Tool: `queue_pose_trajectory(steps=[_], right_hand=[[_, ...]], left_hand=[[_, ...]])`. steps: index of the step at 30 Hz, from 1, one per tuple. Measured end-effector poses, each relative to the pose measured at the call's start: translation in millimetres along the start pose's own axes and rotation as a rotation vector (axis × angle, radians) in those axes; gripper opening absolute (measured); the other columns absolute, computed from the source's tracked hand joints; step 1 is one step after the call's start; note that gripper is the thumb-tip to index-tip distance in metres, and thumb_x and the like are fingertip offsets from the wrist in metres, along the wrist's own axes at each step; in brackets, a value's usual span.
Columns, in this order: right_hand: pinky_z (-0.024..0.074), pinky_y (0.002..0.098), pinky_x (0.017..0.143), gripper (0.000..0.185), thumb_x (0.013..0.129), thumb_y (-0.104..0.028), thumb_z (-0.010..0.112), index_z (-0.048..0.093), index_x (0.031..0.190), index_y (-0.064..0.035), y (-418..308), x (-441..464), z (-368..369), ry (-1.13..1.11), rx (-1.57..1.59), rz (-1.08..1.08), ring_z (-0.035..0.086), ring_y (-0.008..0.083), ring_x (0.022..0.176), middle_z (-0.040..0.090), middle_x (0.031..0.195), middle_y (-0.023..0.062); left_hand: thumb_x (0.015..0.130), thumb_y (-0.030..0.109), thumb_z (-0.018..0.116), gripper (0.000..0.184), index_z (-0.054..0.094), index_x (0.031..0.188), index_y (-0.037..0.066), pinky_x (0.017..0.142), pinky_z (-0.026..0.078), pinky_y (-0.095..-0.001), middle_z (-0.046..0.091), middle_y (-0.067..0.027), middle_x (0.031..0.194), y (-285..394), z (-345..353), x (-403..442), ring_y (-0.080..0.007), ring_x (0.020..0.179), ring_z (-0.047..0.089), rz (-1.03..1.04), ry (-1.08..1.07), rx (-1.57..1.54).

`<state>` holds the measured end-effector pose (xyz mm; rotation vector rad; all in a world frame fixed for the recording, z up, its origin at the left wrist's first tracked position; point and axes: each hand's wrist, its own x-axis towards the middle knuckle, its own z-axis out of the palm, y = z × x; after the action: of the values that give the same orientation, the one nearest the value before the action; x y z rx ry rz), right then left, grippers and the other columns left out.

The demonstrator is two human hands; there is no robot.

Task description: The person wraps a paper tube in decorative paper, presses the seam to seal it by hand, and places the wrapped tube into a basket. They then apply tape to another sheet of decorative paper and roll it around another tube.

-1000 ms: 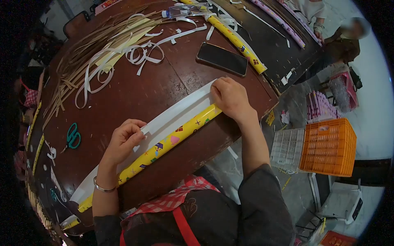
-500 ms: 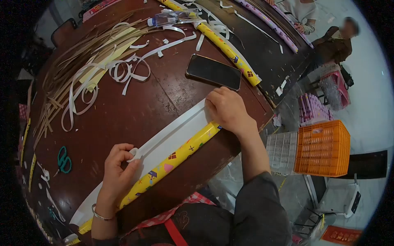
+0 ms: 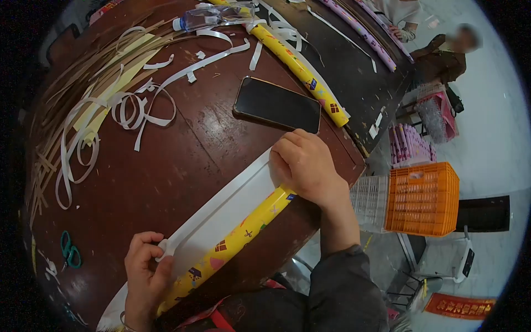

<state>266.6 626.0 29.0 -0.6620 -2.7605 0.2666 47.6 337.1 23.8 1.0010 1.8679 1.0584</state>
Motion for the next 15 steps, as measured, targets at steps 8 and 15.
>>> queue_pose_trajectory(steps=[8,15], right_hand=[[0.0505,0.0377,0.074,0.01,0.074,-0.007,0.068,0.063,0.082,-0.0046,-1,1,-1,-0.011,-0.011,0.014,0.061,0.0278,0.082,0.063,0.084,0.0082],[0.0501,0.0383,0.07,0.007,0.077,-0.002,0.067,0.063,0.083,-0.0009,-1,3,-2,-0.02,-0.024,0.021,0.061,0.0305,0.079,0.064,0.084,0.0114]], left_hand=[[0.078,0.01,0.071,0.017,0.056,0.08,0.001,0.069,0.047,-0.0281,0.054,-0.0149,0.112,33,4,5,-0.0187,0.089,0.057,-0.203,0.037,-0.057],[0.076,0.004,0.067,0.011,0.057,0.08,0.001,0.07,0.047,-0.0298,0.054,-0.0172,0.112,43,3,8,-0.0188,0.088,0.058,-0.22,0.005,-0.03]])
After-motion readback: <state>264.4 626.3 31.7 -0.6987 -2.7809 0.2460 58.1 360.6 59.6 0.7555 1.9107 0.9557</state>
